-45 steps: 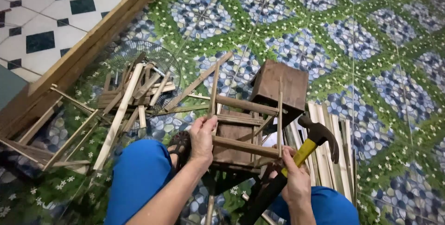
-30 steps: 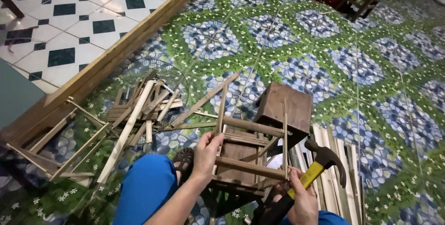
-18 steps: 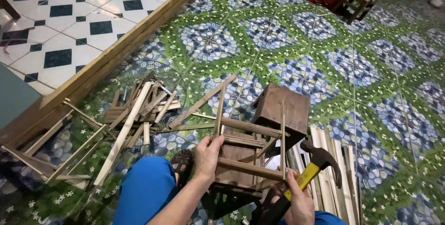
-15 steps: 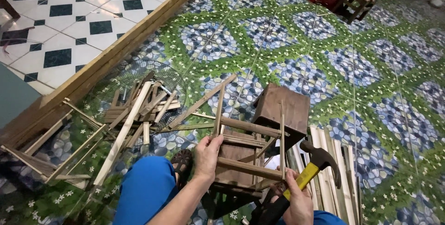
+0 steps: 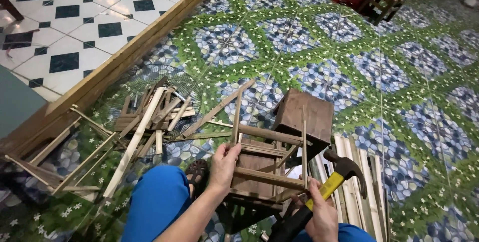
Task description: The person assembles a small wooden frame by hand, using a hammer to tap joints into place. They repeatedly adjust the frame and strike it to secure the connections.
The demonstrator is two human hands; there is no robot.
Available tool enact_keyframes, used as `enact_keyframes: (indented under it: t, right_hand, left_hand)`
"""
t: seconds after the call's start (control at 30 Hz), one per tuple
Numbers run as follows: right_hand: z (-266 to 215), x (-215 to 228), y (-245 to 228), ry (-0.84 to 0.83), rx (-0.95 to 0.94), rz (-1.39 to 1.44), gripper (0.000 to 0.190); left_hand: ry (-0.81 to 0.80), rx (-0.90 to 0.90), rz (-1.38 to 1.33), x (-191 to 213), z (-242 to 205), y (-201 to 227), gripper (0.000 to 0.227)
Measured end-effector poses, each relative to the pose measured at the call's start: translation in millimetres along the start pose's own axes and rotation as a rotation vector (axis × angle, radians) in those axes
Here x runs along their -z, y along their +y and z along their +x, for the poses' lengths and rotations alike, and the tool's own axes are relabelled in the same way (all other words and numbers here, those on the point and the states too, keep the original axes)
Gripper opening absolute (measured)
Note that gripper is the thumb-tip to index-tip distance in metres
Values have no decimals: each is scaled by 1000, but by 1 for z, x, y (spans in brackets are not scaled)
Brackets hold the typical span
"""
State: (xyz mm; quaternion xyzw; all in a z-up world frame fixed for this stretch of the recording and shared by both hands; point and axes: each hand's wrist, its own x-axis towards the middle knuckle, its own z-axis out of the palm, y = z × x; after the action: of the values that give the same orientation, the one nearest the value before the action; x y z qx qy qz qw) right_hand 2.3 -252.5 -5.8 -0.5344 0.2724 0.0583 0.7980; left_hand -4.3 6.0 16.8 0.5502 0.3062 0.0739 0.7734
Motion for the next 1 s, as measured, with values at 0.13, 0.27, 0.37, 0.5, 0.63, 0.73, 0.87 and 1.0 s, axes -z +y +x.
enact_keyframes:
  t: [0.13, 0.27, 0.37, 0.5, 0.63, 0.73, 0.87, 1.0]
  right_hand:
    - [3, 7, -2, -17, -44, -20, 28]
    - [20, 23, -1, 1, 48, -130, 29]
    - [30, 33, -4, 48, 154, -201, 27]
    - [-27, 1, -51, 157, 172, -434, 37]
    - [-18, 37, -36, 64, 438, -322, 32]
    - [-43, 33, -35, -109, 613, -485, 30]
    - [-56, 16, -15, -217, 362, -406, 20]
    - [-82, -20, -26, 68, 253, -441, 27]
  left_hand:
    - [-35, 42, 44, 8, 15, -7, 46]
    - [-6, 81, -3, 25, 20, -3, 43]
    - [-6, 42, 37, 35, 19, -1, 32]
    - [-92, -24, 295, 42, -26, 40, 43]
    - [-230, -214, 421, 46, -29, 9, 66]
    - [-262, -252, 648, 40, -29, -9, 81]
    - [-89, -633, 618, 32, -26, -22, 49]
    - [-84, -689, 581, 32, -20, -28, 41]
